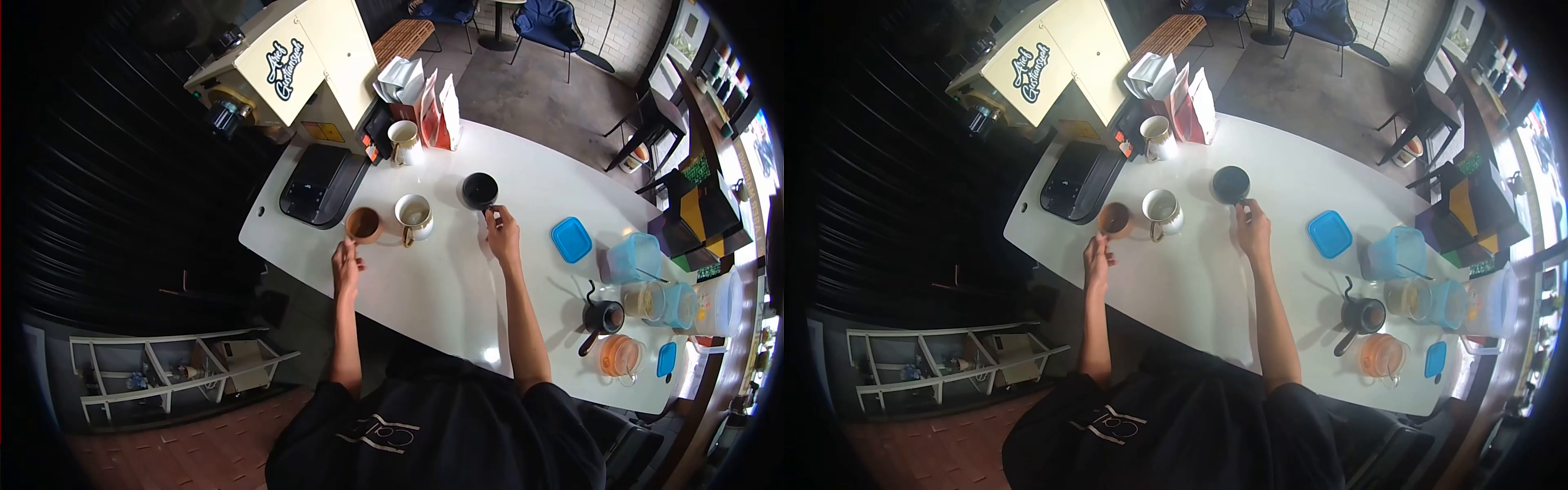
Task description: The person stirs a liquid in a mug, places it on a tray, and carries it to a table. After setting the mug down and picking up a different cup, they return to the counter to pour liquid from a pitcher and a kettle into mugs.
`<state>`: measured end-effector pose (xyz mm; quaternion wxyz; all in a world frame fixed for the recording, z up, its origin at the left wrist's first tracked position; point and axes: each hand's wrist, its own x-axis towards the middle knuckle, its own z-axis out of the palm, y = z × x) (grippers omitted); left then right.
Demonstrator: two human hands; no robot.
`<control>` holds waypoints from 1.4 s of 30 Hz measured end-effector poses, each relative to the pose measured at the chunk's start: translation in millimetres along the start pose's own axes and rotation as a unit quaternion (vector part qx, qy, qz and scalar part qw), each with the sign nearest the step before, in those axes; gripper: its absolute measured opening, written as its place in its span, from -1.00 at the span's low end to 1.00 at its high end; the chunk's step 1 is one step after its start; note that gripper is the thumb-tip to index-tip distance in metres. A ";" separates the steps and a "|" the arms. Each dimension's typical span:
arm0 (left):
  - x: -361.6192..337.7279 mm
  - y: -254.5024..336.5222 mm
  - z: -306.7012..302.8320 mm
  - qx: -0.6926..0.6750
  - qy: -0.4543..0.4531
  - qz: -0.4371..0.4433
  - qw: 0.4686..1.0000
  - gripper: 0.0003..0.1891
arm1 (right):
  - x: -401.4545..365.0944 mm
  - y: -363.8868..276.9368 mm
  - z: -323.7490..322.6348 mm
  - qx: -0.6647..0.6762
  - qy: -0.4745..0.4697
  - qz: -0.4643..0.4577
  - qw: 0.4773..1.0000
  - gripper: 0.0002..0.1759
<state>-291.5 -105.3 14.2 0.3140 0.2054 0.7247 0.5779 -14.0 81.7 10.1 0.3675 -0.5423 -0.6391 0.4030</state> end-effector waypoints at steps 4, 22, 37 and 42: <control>-34.0 17.2 -40.0 0.007 0.008 0.002 1.000 -0.62 | 5.2 -5.4 -4.2 0.009 -0.014 -0.002 1.000 -0.68; -118.0 22.8 124.9 0.010 -0.461 -0.018 0.887 -0.65 | -162.2 -54.6 -209.0 -0.241 0.188 -0.049 0.951 -0.75; -148.2 5.7 201.1 0.045 -0.504 -0.026 0.862 -0.65 | -218.5 12.9 -199.7 -0.282 0.236 0.156 0.917 0.00; -148.5 0.9 206.1 0.057 -0.506 -0.013 0.861 -0.63 | -210.6 15.2 -196.9 -0.266 0.221 0.176 0.922 0.02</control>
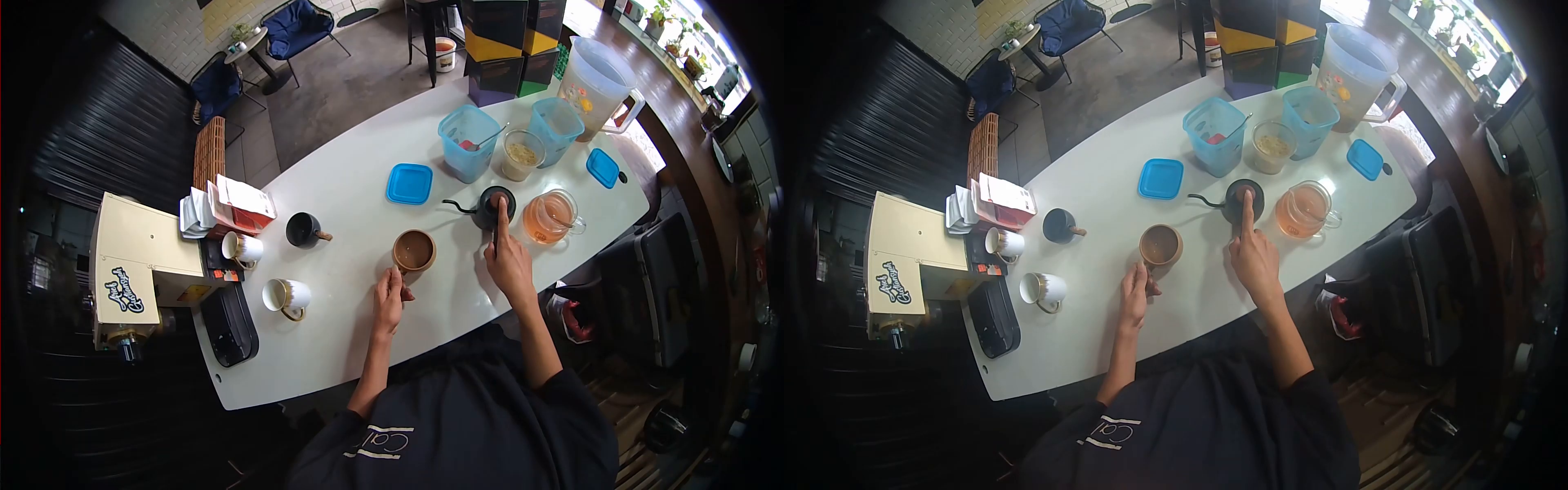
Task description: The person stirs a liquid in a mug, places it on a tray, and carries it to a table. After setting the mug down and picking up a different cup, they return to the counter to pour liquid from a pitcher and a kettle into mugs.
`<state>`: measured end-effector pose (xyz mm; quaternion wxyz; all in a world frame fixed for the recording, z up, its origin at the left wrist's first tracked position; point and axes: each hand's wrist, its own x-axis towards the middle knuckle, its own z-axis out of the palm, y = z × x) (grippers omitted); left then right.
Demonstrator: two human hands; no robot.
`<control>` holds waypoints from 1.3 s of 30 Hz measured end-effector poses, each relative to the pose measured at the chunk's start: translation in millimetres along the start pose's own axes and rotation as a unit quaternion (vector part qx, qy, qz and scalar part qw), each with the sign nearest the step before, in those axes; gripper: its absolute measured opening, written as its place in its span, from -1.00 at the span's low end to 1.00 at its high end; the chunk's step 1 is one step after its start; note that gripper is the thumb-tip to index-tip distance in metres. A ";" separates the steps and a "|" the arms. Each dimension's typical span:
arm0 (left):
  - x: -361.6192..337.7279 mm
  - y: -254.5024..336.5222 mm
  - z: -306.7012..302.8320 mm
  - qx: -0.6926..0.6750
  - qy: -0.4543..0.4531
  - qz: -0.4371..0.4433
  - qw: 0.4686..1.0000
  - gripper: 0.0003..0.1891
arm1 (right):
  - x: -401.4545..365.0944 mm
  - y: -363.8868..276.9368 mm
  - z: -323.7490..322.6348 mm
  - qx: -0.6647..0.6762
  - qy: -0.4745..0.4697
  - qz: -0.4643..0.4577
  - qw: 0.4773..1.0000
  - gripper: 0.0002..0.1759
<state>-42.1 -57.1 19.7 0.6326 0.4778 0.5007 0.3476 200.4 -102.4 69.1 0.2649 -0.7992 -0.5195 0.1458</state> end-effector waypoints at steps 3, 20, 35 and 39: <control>0.6 -2.6 1.7 0.005 0.001 -0.007 1.000 -0.63 | 0.3 3.3 5.0 0.012 0.018 -0.012 1.000 0.04; 14.1 8.0 2.8 0.076 -0.038 -0.017 0.996 -0.63 | 6.2 27.1 -0.1 0.017 0.095 -0.068 0.993 -0.13; 25.0 24.9 8.6 0.300 0.040 0.160 0.940 -0.66 | 6.2 24.2 -3.1 0.036 0.064 -0.037 0.997 -0.11; 29.6 26.6 9.9 0.263 0.050 0.186 0.945 -0.70 | 7.7 18.6 -10.7 0.045 0.041 -0.028 0.998 -0.12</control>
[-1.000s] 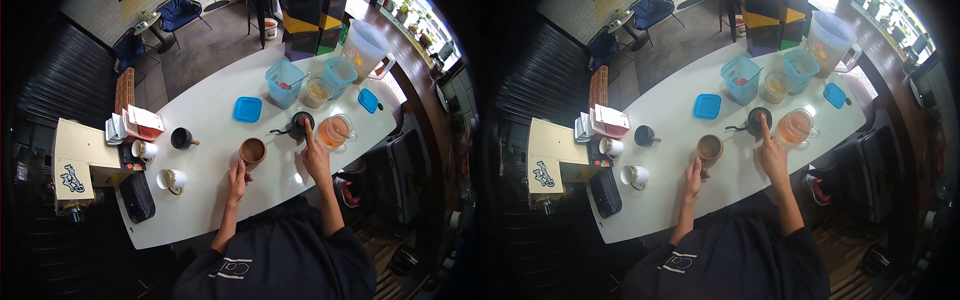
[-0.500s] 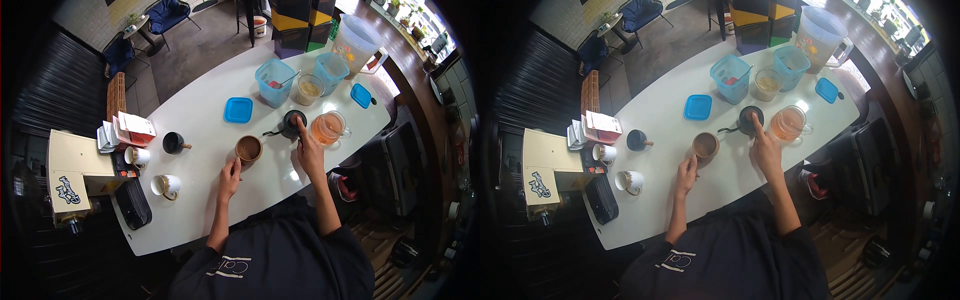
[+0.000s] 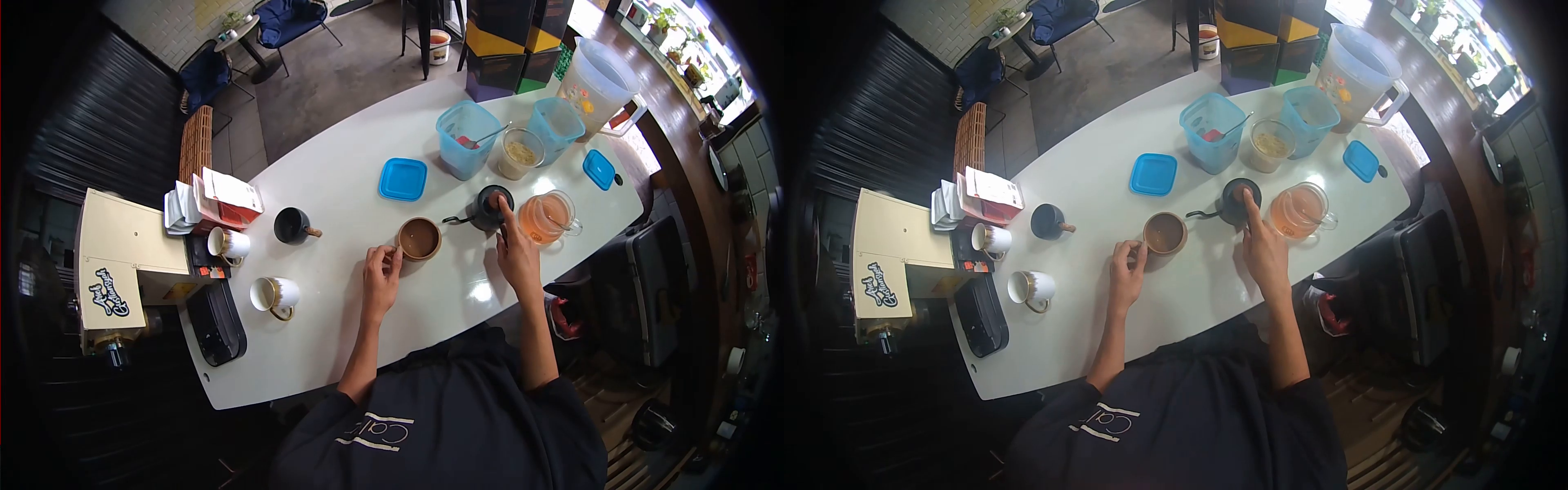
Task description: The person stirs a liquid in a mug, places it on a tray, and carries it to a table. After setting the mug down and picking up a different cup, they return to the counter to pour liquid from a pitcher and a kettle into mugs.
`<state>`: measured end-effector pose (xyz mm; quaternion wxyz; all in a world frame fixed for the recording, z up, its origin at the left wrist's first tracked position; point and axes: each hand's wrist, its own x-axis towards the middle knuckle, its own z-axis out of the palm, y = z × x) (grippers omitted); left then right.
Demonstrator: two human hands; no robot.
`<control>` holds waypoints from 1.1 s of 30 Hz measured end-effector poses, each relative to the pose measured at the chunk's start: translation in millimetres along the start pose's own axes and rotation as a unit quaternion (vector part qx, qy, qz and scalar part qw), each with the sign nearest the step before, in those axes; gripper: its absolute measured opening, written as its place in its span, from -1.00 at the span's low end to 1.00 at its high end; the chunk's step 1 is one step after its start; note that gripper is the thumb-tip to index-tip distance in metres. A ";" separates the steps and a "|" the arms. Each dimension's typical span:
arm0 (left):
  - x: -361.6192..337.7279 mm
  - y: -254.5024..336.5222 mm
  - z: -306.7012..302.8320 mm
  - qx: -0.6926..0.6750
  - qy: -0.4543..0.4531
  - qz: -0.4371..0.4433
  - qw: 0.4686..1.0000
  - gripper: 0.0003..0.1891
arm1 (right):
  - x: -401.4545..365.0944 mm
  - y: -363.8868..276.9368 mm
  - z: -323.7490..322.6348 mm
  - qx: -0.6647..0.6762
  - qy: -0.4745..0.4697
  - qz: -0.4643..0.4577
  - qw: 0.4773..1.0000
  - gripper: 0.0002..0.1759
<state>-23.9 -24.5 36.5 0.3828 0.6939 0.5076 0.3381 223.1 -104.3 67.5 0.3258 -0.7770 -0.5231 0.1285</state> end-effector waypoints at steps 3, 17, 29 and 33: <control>3.4 -5.6 -3.2 -0.032 -0.036 -0.031 0.998 -0.71 | -0.8 3.1 6.8 -0.006 0.025 -0.011 1.000 -0.11; 4.5 -10.9 -0.9 -0.110 -0.116 -0.011 0.987 -0.38 | 0.6 7.4 8.4 0.020 0.047 -0.041 0.998 -0.10; 15.1 -13.7 17.5 -0.059 -0.097 0.078 0.990 -0.13 | 0.8 6.5 10.1 0.059 0.039 -0.023 0.997 -0.07; 16.0 -5.1 11.9 -0.070 -0.120 0.036 0.990 -0.13 | 0.4 5.7 11.2 0.072 0.056 -0.032 0.995 -0.08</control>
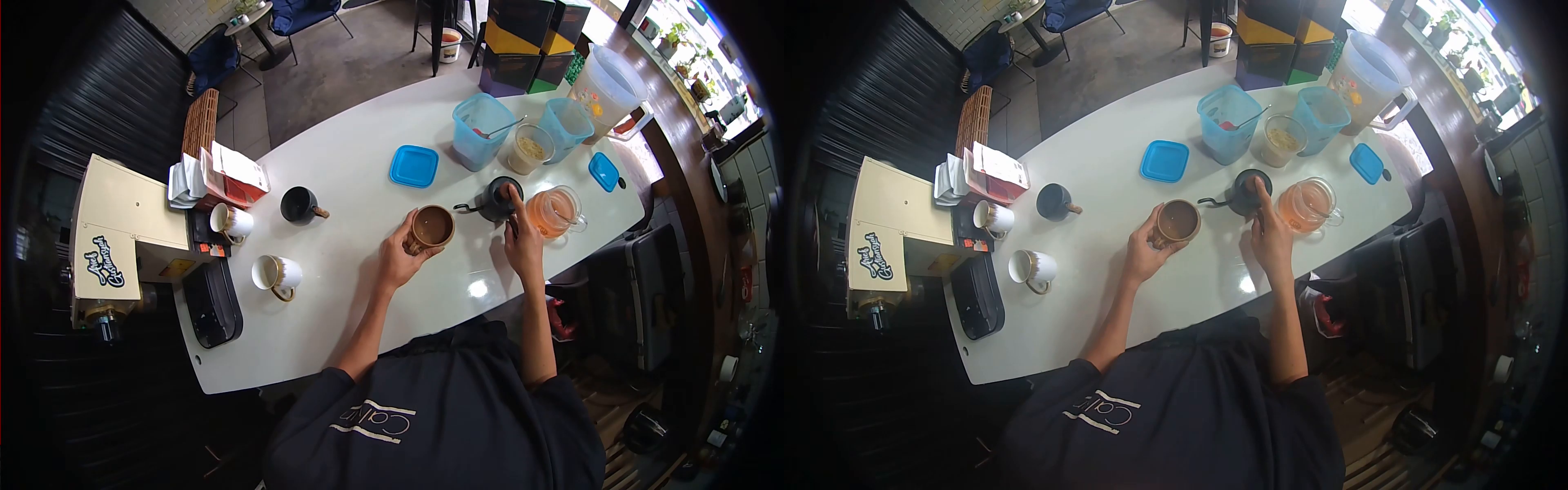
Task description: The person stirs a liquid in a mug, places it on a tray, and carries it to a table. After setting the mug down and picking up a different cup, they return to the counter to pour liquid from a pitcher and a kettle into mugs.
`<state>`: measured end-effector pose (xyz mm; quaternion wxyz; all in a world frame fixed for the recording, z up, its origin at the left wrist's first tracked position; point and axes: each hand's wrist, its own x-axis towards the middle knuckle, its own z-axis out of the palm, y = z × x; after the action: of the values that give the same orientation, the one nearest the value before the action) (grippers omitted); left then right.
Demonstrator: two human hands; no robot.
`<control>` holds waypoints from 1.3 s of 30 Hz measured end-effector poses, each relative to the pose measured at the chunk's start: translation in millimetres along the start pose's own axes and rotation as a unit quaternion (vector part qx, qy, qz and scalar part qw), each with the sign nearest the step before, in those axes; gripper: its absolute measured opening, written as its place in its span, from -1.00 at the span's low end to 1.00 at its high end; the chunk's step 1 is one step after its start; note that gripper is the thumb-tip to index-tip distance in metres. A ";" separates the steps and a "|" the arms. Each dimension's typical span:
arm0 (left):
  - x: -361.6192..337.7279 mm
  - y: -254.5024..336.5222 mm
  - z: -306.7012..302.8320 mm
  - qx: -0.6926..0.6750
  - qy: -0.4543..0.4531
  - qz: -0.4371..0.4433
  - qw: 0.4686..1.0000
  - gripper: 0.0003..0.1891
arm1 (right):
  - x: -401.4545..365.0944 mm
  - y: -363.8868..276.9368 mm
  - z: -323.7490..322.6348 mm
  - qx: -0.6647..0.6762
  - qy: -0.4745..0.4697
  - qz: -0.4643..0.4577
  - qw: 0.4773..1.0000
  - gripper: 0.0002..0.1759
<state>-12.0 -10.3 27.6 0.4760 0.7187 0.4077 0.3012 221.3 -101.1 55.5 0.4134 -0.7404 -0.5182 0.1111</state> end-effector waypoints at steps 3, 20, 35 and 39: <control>-0.2 -1.7 2.3 -0.022 0.011 0.020 0.999 -0.14 | 0.9 1.6 1.2 0.011 -0.002 0.000 1.000 -0.08; 3.1 4.7 0.3 -0.037 -0.047 0.010 0.998 -0.12 | -0.6 2.2 -0.5 0.000 -0.011 0.033 0.999 -0.15; -17.8 -0.4 -8.6 -0.065 0.009 -0.022 0.998 -0.27 | 2.1 -4.6 -3.5 0.026 -0.036 0.095 0.994 -0.23; -24.8 5.5 -19.9 -0.030 0.044 -0.061 0.997 -0.50 | 0.6 5.4 3.2 0.068 0.023 0.019 0.997 -0.24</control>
<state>-38.7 -24.4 38.8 0.4966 0.6642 0.4615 0.3151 223.4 -99.7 49.7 0.4725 -0.7224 -0.4858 0.1373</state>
